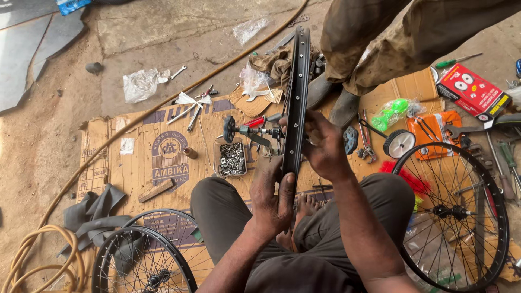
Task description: The person sits on the floor and uses a rim truing stand to adjust a bicycle rim. They repeatedly tighten and loosen the truing stand's knobs to align the rim, then use a small metal tool to adjust the rim's nipples. The person frequently rotates the rim to inspect its alignment and continues the adjustment process.
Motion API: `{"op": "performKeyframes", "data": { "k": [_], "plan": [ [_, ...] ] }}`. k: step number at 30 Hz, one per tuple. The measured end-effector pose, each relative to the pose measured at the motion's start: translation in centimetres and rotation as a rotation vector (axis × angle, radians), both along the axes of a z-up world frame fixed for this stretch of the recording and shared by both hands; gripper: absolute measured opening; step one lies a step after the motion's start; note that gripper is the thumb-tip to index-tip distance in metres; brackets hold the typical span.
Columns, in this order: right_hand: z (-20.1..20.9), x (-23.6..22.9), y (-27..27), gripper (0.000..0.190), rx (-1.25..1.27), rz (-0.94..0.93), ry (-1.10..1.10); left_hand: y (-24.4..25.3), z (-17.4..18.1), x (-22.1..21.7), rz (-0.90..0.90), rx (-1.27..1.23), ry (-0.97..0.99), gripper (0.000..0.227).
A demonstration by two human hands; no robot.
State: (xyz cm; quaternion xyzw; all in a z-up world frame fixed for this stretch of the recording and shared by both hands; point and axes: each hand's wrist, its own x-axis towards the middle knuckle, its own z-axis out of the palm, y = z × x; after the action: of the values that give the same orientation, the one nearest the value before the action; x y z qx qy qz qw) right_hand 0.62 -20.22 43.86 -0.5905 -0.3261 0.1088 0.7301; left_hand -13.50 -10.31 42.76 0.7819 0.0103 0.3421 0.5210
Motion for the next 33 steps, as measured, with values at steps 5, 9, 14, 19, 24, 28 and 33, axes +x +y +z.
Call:
{"op": "performKeyframes", "data": {
  "k": [5,9,14,19,24,28,33],
  "plan": [
    [0.8,0.8,1.6,0.047,-0.264,-0.623,-0.735,-0.2,-0.6,0.1,0.032,-0.009,0.017,0.028],
    [-0.9,0.5,3.4,0.036,-0.076,-0.670,-0.789,-0.1,-1.0,-0.2,0.022,-0.002,-0.017,0.029],
    [-3.6,0.5,2.6,0.017,0.356,-0.112,0.063,0.0,-0.1,0.5,-0.004,-0.075,0.042,0.029],
    [-5.2,1.2,1.7,0.017,0.086,-0.364,-0.324,0.4,1.4,1.9,0.032,-0.124,0.174,0.032],
    [-4.1,3.4,3.4,0.014,-0.037,-0.611,-0.507,0.6,3.2,2.2,0.066,-0.007,0.054,0.028],
    [-3.6,5.4,4.6,0.014,-0.059,-0.643,-0.540,-0.1,3.3,0.8,0.100,0.060,0.028,0.024],
    [-5.3,7.8,5.1,0.013,-0.023,-0.615,-0.425,-0.1,2.7,1.5,0.088,0.031,0.125,0.020]
  ]
}}
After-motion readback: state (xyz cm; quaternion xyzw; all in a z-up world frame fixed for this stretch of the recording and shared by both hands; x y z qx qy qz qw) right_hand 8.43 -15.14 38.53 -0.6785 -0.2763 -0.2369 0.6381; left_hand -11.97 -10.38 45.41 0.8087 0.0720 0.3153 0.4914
